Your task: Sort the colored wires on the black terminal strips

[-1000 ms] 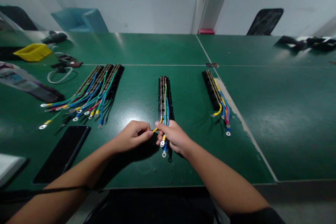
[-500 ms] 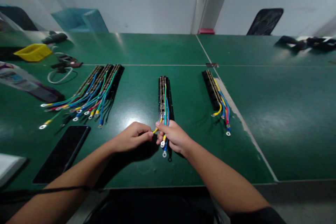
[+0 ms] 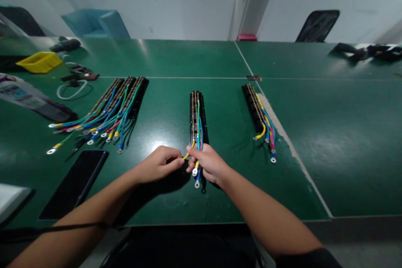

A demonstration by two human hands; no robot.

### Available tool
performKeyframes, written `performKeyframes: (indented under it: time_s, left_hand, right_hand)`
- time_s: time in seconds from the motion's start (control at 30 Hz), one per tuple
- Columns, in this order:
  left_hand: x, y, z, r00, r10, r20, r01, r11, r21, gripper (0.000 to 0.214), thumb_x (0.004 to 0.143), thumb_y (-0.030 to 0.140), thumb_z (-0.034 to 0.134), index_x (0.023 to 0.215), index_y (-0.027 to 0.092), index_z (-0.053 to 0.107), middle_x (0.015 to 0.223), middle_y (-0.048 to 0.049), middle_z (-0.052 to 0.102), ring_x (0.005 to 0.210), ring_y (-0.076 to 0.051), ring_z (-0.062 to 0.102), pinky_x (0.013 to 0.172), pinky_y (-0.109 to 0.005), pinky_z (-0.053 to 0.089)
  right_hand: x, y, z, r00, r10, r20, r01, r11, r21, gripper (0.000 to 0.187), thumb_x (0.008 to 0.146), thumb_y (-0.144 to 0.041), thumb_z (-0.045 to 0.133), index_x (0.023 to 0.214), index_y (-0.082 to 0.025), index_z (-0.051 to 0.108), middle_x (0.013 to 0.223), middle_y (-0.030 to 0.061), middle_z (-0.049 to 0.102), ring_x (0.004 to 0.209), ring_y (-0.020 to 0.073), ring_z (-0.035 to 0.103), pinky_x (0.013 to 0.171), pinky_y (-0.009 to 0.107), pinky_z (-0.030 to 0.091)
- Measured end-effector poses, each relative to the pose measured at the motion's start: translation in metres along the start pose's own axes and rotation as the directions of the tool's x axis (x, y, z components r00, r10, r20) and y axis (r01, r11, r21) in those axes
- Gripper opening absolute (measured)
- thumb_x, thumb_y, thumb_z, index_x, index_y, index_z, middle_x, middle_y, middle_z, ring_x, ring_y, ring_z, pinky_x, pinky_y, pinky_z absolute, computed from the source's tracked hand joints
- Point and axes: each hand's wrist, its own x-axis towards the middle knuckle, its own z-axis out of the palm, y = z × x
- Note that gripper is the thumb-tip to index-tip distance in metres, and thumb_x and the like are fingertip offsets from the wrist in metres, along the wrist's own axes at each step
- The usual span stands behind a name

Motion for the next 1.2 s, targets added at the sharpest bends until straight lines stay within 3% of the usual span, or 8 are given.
performKeyframes:
  time_s: [0.17,0.37,0.7,1.03,1.2]
  left_hand:
    - [-0.0021,-0.0012,-0.0007,0.997,-0.012,-0.079,0.008,0.999,-0.051,0.025,0.086,0.034,0.053,0.071,0.014,0.058,0.061,0.0025,0.056,0.055,-0.008,0.048,0.052,-0.020,0.031]
    - [-0.0050,0.0011,-0.0034,0.996,0.038,-0.081,-0.039,0.999,-0.013,0.022,0.081,0.036,0.060,0.074,0.015,0.058,0.063,0.0020,0.057,0.056,-0.008,0.049,0.053,-0.021,0.033]
    - [-0.0070,-0.0015,-0.0029,0.969,0.222,-0.110,-0.192,0.954,0.228,0.011,0.084,0.027,0.052,0.083,0.017,0.055,0.072,-0.0016,0.054,0.066,-0.013,0.049,0.060,-0.024,0.035]
    - [-0.0054,-0.0035,-0.0010,0.977,0.203,-0.060,-0.180,0.946,0.269,0.019,0.090,0.025,0.045,0.073,0.017,0.047,0.064,0.0010,0.050,0.059,-0.011,0.045,0.056,-0.024,0.030]
    - [-0.0053,-0.0039,-0.0017,0.976,0.204,-0.072,-0.178,0.947,0.267,0.016,0.089,0.025,0.047,0.076,0.017,0.051,0.069,-0.0004,0.052,0.062,-0.012,0.047,0.058,-0.024,0.033]
  right_hand:
    - [-0.0001,0.0003,0.0005,1.000,-0.008,-0.007,0.008,1.000,0.007,0.026,0.078,-0.032,0.069,0.071,-0.017,0.050,0.045,-0.0076,0.047,0.038,0.0077,0.049,0.044,0.022,0.049]
    - [0.0004,0.0011,0.0019,1.000,-0.002,-0.017,0.002,1.000,0.001,0.026,0.079,-0.033,0.067,0.069,-0.017,0.049,0.043,-0.0062,0.048,0.038,0.0084,0.050,0.042,0.020,0.046]
    - [-0.0001,0.0011,0.0021,0.999,-0.004,-0.046,0.005,1.000,0.017,0.019,0.082,-0.027,0.064,0.074,-0.018,0.049,0.046,-0.0085,0.046,0.038,0.0076,0.048,0.044,0.022,0.048]
    - [-0.0003,0.0003,0.0024,0.999,0.001,-0.052,-0.002,1.000,-0.019,0.018,0.083,-0.026,0.062,0.075,-0.018,0.048,0.047,-0.0087,0.046,0.038,0.0071,0.048,0.044,0.022,0.048]
    - [-0.0013,-0.0006,0.0036,0.999,-0.006,-0.046,0.006,1.000,-0.003,0.019,0.082,-0.026,0.063,0.074,-0.018,0.047,0.047,-0.0086,0.045,0.039,0.0073,0.047,0.044,0.023,0.049]
